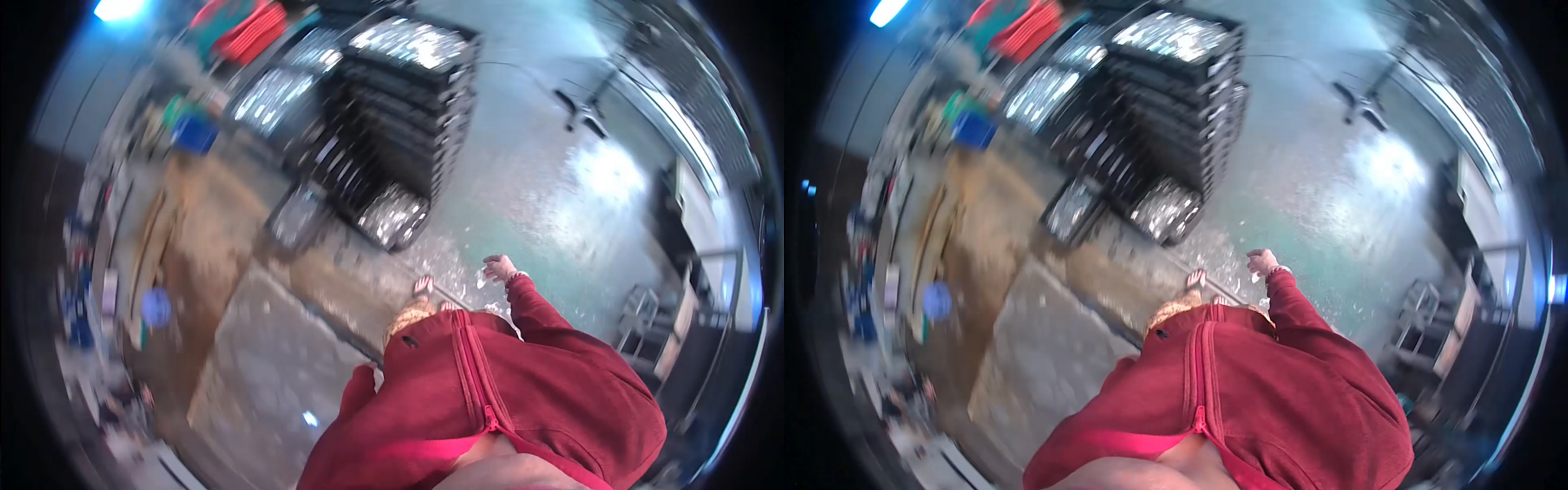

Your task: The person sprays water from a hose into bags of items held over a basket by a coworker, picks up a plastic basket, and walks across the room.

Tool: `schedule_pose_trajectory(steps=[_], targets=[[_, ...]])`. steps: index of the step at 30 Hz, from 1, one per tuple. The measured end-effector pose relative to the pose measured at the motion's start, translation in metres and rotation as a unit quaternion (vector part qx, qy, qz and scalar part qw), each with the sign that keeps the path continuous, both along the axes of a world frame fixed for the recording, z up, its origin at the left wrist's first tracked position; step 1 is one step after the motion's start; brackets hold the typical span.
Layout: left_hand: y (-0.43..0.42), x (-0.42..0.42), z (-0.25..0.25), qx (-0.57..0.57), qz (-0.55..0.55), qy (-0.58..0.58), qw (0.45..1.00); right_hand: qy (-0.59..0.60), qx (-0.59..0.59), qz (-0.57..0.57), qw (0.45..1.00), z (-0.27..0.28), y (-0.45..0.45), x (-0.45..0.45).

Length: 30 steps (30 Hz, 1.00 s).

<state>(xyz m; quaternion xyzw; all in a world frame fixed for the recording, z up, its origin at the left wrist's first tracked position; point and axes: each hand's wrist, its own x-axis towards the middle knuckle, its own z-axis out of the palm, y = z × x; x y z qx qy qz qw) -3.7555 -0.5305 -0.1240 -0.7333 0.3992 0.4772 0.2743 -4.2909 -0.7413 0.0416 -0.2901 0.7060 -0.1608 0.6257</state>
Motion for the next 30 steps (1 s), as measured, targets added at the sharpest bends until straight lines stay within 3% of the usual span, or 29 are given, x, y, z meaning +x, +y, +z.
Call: schedule_pose_trajectory(steps=[2,3,4,5,7,8,9,10,11,12,13,14,15,16,17,19,21,22,24,25,27,28,30], targets=[[-0.062,0.014,-0.084,0.072,-0.205,0.029,0.976,0.004,-0.081,-0.084,0.993,0.026,-0.008,-0.023],[-0.113,0.044,-0.09,-0.116,-0.557,0.17,0.804,0.052,-0.13,-0.1,0.985,0.028,-0.009,-0.039],[-0.162,0.019,-0.069,-0.073,-0.297,0.078,0.949,0.101,-0.177,-0.11,0.973,0.023,-0.002,-0.058],[-0.212,-0.004,-0.051,-0.1,-0.188,0.06,0.975,0.145,-0.21,-0.155,0.954,0.011,0.008,-0.078],[-0.302,-0.062,0.019,-0.146,-0.086,0.076,0.983,0.279,-0.227,-0.22,0.907,0.001,0.029,-0.106],[-0.329,-0.089,0.049,-0.156,-0.061,0.088,0.982,0.408,-0.232,-0.198,0.861,-0.065,0.065,-0.138],[-0.352,-0.118,0.076,-0.16,-0.049,0.104,0.98,0.354,-0.14,-0.248,0.891,-0.013,0.079,-0.128],[-0.37,-0.148,0.103,-0.163,-0.046,0.122,0.978,0.378,-0.089,-0.275,0.879,-0.021,0.105,-0.131],[-0.384,-0.18,0.133,-0.157,-0.056,0.139,0.976,0.324,-0.024,-0.37,0.87,-0.085,0.147,-0.147],[-0.394,-0.209,0.123,-0.235,-0.135,0.23,0.935,0.406,-0.063,-0.347,0.843,-0.091,0.177,-0.137],[-0.409,-0.235,0.105,-0.305,-0.213,0.315,0.873,0.293,0.054,-0.328,0.897,-0.078,0.197,-0.131],[-0.426,-0.269,0.089,-0.235,-0.169,0.406,0.867,0.294,0.149,-0.177,0.927,-0.154,0.245,-0.143],[-0.437,-0.319,0.122,-0.27,-0.268,0.362,0.851,0.393,0.131,0.297,0.86,-0.16,0.268,-0.143],[-0.449,-0.359,0.123,-0.303,-0.334,0.405,0.796,0.33,0.158,0.276,0.889,-0.163,0.279,-0.134],[-0.468,-0.395,0.086,-0.261,-0.318,0.449,0.793,0.263,0.226,0.106,0.932,-0.172,0.28,-0.136],[-0.495,-0.47,0.049,-0.242,-0.328,0.432,0.805,0.193,0.301,-0.161,0.92,-0.188,0.265,-0.155],[-0.523,-0.536,0.022,-0.193,-0.251,0.493,0.81,0.17,0.294,-0.279,0.898,-0.22,0.236,-0.187],[-0.533,-0.575,0.019,-0.17,-0.177,0.471,0.848,0.165,0.273,-0.324,0.891,-0.235,0.214,-0.211],[-0.564,-0.648,-0.033,-0.214,-0.183,0.399,0.873,0.168,0.206,-0.406,0.874,-0.262,0.157,-0.277],[-0.578,-0.68,-0.034,-0.243,-0.196,0.407,0.858,0.172,0.152,-0.44,0.868,-0.265,0.117,-0.318],[-0.592,-0.74,0.042,-0.297,-0.216,0.417,0.831,0.172,0.012,-0.464,0.869,-0.244,0.018,-0.412],[-0.613,-0.764,0.057,-0.332,-0.209,0.446,0.805,0.149,-0.067,-0.457,0.874,-0.209,-0.047,-0.462],[-0.66,-0.799,0.065,-0.398,-0.193,0.495,0.748,0.216,-0.115,-0.377,0.893,-0.192,-0.163,-0.56]])
